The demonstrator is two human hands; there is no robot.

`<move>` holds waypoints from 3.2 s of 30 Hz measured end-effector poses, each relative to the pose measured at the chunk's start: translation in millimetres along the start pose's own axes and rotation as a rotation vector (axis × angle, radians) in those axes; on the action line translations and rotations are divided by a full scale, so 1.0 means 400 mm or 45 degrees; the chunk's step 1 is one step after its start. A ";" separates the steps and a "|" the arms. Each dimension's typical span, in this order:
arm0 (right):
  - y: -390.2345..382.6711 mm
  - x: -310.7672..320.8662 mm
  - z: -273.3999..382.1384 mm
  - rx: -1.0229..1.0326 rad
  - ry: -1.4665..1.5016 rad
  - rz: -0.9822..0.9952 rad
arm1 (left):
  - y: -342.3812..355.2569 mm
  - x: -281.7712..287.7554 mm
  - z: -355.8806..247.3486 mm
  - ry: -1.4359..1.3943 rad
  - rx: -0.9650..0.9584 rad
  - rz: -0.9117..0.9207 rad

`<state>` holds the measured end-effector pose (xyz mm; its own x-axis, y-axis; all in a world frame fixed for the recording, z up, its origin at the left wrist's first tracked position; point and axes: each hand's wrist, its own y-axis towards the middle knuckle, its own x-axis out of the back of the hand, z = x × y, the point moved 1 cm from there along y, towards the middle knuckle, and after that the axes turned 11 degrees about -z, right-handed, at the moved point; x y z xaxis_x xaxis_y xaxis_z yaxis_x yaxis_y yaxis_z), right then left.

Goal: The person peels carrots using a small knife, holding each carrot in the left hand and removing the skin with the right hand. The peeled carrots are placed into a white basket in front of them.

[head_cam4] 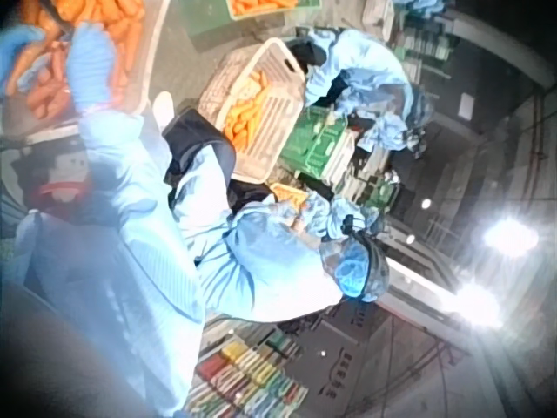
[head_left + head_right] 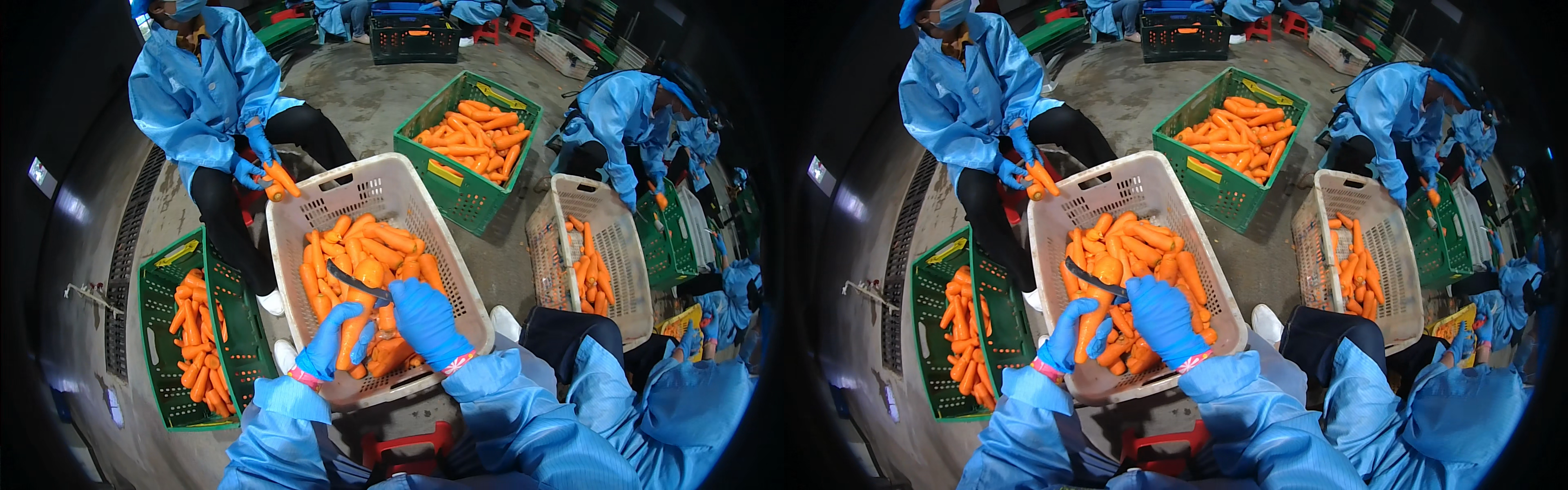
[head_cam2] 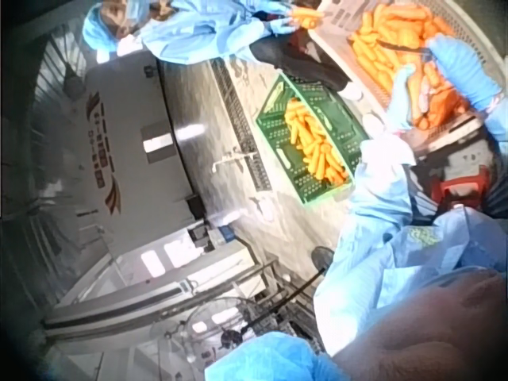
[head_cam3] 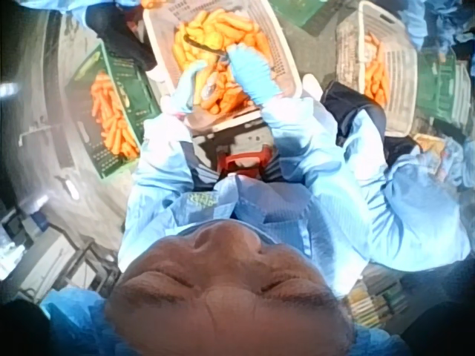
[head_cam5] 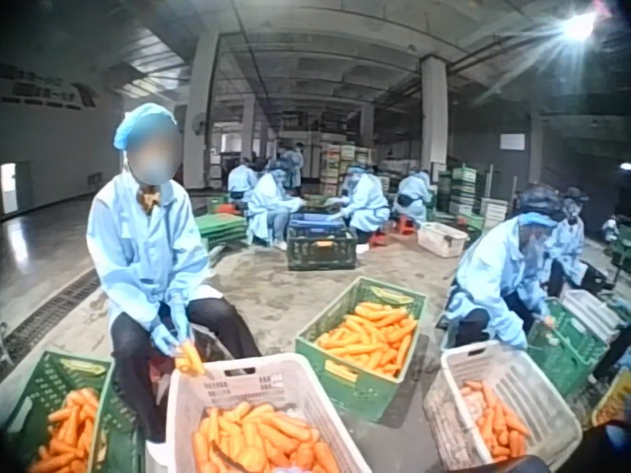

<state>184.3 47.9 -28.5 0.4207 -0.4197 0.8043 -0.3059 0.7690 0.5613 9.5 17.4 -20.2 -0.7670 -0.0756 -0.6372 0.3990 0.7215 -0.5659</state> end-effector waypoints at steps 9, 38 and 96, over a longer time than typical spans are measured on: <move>0.001 0.000 0.002 0.006 -0.019 -0.062 | 0.007 -0.005 0.012 -0.003 0.048 -0.056; 0.044 0.031 -0.007 -0.464 0.745 0.063 | 0.033 0.027 0.043 0.278 -0.128 -0.312; 0.000 -0.024 -0.016 -0.085 0.370 0.005 | -0.006 -0.011 0.014 0.252 -0.277 -0.286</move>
<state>185.8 55.2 -37.6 0.6493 -0.2685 0.7116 -0.2555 0.8043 0.5365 14.7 12.0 -19.1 -0.9141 -0.1293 -0.3844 0.1100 0.8331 -0.5421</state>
